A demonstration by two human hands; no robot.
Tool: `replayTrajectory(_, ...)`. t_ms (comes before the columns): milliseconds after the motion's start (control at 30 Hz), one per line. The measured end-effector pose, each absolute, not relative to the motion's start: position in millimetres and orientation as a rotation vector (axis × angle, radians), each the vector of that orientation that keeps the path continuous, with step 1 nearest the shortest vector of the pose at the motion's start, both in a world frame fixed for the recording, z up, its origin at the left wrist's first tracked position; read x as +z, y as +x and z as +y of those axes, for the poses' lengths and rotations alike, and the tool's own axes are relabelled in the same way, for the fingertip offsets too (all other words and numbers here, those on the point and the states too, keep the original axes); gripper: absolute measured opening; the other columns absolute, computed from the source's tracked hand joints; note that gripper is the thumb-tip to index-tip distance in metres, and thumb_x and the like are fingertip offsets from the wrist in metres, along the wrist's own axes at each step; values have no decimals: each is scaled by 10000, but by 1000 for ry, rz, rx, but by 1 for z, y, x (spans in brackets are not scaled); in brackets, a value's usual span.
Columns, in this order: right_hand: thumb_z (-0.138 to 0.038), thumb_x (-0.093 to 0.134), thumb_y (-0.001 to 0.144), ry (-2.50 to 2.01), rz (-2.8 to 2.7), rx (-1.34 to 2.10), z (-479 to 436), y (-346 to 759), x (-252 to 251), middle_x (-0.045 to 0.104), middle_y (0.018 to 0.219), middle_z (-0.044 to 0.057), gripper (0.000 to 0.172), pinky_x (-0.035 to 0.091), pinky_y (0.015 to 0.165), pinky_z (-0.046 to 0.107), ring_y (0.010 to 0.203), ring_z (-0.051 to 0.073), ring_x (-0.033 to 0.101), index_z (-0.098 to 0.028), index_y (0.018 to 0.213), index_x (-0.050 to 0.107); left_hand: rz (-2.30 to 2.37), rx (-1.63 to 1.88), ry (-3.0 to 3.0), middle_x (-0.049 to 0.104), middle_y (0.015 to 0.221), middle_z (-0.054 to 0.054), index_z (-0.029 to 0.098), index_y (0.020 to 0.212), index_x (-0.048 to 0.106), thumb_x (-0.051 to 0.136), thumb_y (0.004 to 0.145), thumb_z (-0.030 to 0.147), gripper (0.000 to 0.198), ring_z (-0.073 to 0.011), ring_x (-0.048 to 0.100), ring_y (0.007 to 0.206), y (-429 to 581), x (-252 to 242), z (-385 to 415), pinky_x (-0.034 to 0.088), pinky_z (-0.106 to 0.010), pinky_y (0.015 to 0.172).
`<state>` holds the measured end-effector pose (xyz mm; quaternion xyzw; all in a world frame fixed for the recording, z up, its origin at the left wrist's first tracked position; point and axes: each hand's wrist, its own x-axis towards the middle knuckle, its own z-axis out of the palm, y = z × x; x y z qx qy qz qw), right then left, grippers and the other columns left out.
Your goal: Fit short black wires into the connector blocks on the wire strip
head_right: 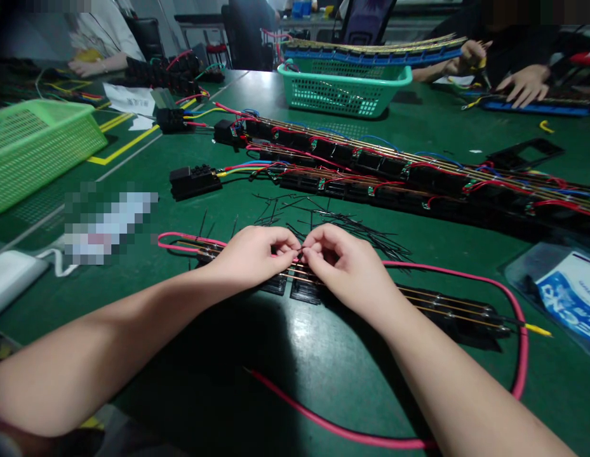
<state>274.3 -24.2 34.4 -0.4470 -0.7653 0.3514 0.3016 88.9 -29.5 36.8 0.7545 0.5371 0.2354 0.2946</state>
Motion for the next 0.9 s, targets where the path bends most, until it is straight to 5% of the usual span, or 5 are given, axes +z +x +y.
replayTrajectory(900,-285,582,861,-1176,-2103,850,-25,274,36,666,784,31,97,450,625,281,688,157,597,-196,880,615,1340,687,2041,731,785,38,237,1009,655,527,800,174,253,-130,660,743,88,38,-31,469,-226,698)
